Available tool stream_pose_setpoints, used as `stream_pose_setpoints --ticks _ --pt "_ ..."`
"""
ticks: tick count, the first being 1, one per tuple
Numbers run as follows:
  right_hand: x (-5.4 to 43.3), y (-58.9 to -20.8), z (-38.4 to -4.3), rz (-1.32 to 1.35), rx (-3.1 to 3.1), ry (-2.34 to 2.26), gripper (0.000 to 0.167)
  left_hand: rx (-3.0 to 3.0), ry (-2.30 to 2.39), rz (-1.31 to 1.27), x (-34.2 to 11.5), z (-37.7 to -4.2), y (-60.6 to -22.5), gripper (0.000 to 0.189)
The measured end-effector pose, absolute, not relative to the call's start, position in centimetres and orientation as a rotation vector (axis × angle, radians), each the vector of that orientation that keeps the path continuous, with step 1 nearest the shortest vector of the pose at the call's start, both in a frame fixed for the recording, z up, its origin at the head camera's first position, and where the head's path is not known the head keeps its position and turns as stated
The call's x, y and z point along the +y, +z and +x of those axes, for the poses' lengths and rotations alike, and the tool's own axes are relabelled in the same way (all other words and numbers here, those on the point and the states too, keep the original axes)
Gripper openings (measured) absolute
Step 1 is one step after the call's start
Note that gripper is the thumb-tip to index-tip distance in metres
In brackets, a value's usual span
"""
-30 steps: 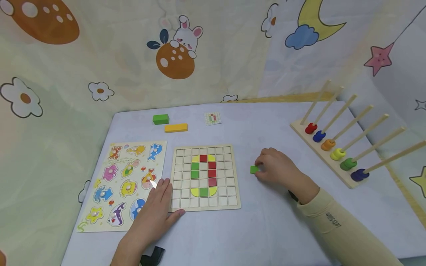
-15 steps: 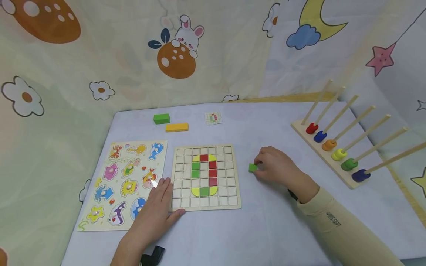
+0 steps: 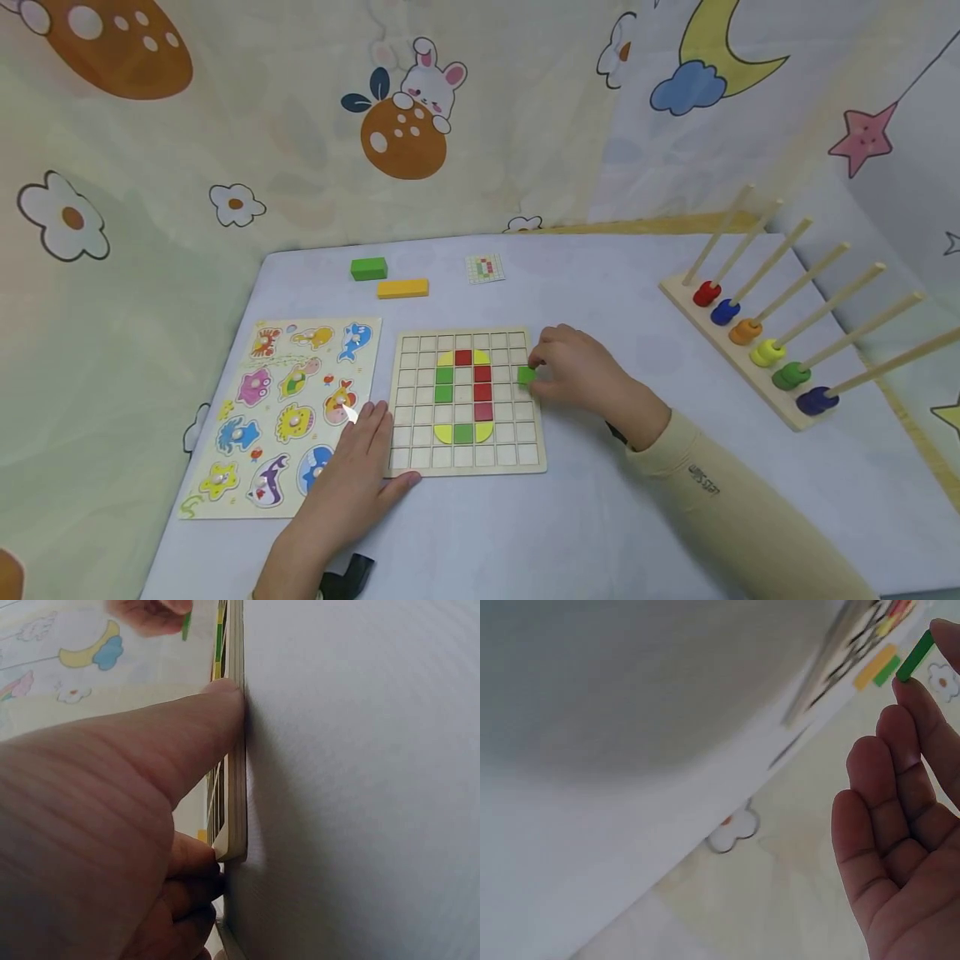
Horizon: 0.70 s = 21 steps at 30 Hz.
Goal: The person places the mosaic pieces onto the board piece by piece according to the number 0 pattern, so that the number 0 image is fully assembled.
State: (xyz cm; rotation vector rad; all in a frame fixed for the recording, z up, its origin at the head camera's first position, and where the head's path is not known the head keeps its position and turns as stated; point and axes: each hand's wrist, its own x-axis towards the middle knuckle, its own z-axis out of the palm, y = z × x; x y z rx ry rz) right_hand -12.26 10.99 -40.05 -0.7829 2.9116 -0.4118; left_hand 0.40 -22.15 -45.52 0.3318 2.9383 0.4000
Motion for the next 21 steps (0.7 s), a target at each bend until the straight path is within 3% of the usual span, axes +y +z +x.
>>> stream_pose_setpoints --ticks 12,21 --pt "3.5 -39.7 -11.4 -1.056 2.823 -0.390 0.017 2.932 0.383 0.338 -22.2 0.3 -45.6 0.101" --pt "0.8 -39.8 -11.0 -1.165 2.773 -0.328 0.016 2.930 0.398 0.337 -22.3 0.4 -45.5 0.100"
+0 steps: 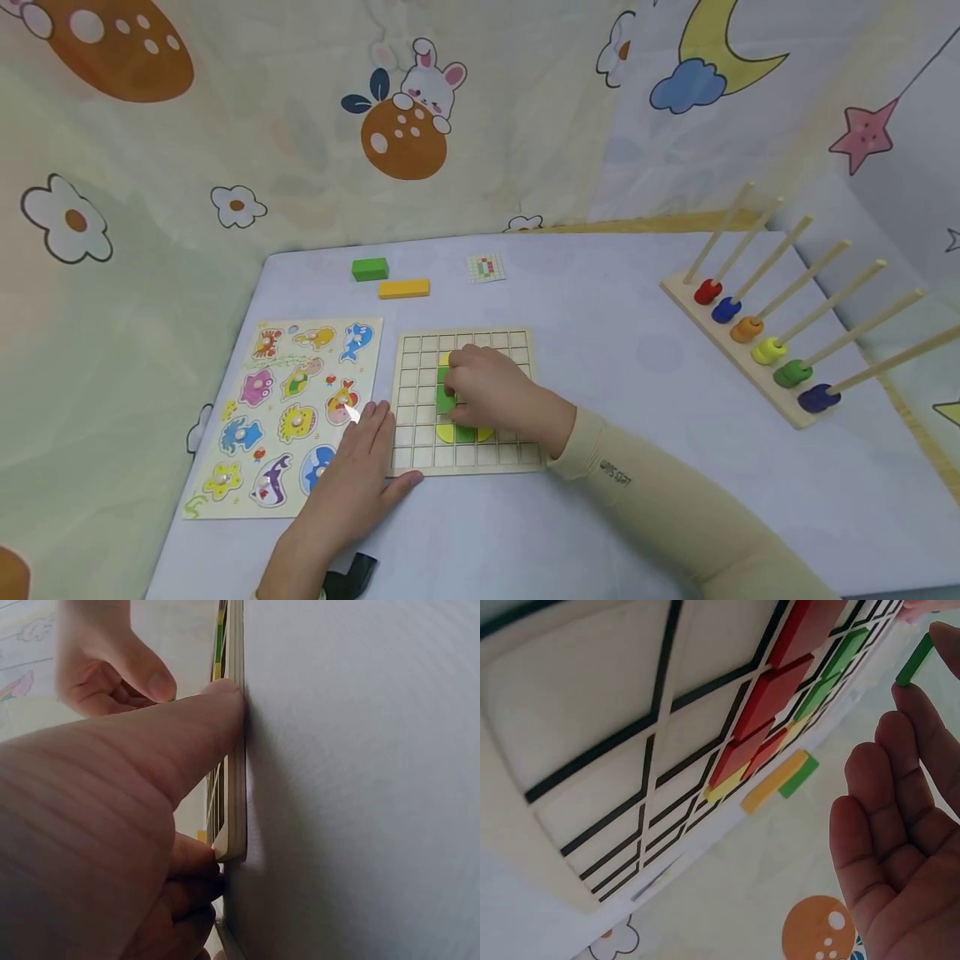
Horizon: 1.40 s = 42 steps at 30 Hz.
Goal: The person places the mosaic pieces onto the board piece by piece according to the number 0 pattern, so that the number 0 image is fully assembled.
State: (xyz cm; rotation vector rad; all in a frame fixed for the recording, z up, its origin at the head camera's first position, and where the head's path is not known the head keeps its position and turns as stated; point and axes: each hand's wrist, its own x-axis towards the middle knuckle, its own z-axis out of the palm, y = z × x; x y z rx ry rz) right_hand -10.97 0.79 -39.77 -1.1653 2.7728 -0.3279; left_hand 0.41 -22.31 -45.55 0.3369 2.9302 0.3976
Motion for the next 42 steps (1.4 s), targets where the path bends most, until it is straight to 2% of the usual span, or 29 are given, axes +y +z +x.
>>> stream_pose_setpoints --ticks 12,25,42 --pt "-0.2 -41.0 -10.7 -1.125 2.765 -0.276 0.006 2.936 0.394 0.341 -22.2 0.4 -45.4 0.100" --pt "-0.3 -41.4 -10.6 -1.101 2.768 -0.241 0.009 2.944 0.380 0.344 -22.2 0.5 -45.4 0.100" --pt "-0.2 -41.4 -11.0 -1.130 2.747 -0.257 0.004 2.943 0.397 0.340 -22.2 0.4 -45.3 0.100"
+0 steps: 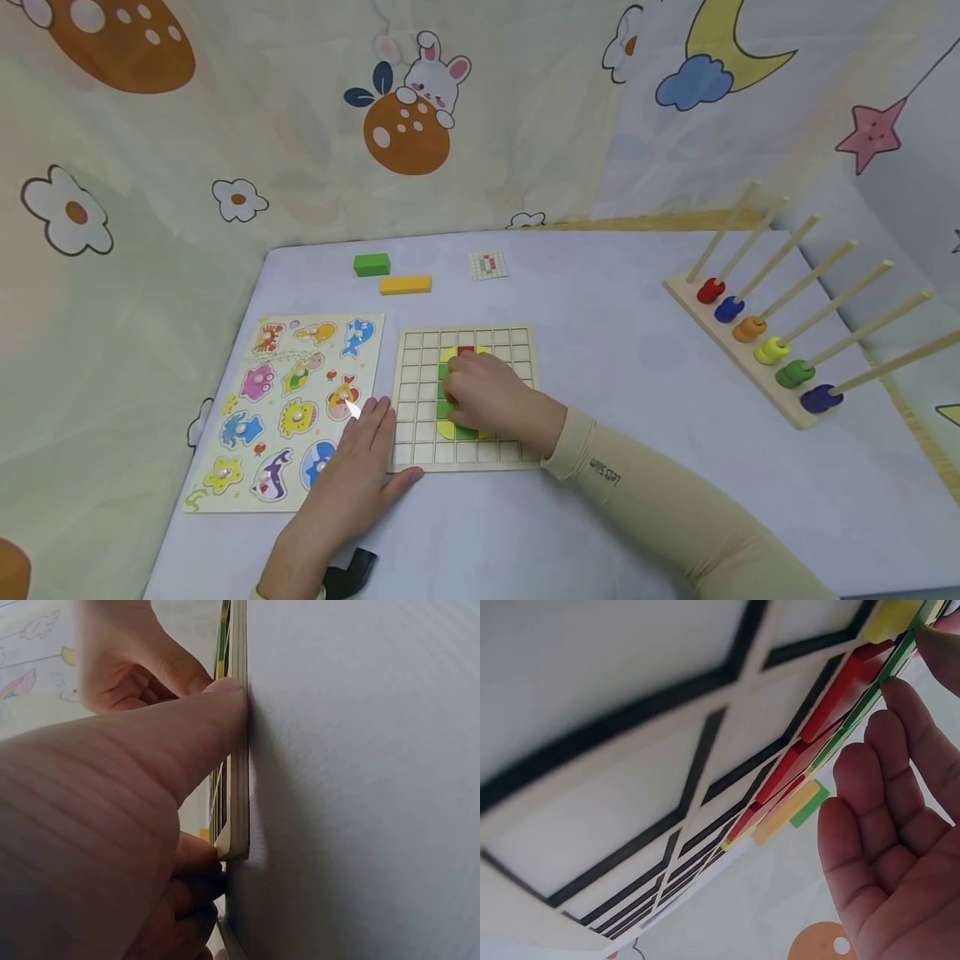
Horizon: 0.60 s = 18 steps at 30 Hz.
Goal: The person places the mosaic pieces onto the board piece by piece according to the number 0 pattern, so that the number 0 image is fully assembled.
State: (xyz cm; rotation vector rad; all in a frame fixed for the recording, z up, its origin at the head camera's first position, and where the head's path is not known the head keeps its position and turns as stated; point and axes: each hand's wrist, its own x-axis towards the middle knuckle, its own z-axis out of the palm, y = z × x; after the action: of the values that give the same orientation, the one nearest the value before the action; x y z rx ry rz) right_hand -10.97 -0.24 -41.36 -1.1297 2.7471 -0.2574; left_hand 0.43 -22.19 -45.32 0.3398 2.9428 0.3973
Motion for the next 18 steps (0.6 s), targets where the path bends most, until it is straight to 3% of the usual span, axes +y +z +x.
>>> stream_pose_setpoints --ticks 18 --pt "-0.11 -41.26 -10.86 -1.133 2.731 -0.296 0.004 2.941 0.393 0.341 -22.31 0.41 -45.32 0.100"
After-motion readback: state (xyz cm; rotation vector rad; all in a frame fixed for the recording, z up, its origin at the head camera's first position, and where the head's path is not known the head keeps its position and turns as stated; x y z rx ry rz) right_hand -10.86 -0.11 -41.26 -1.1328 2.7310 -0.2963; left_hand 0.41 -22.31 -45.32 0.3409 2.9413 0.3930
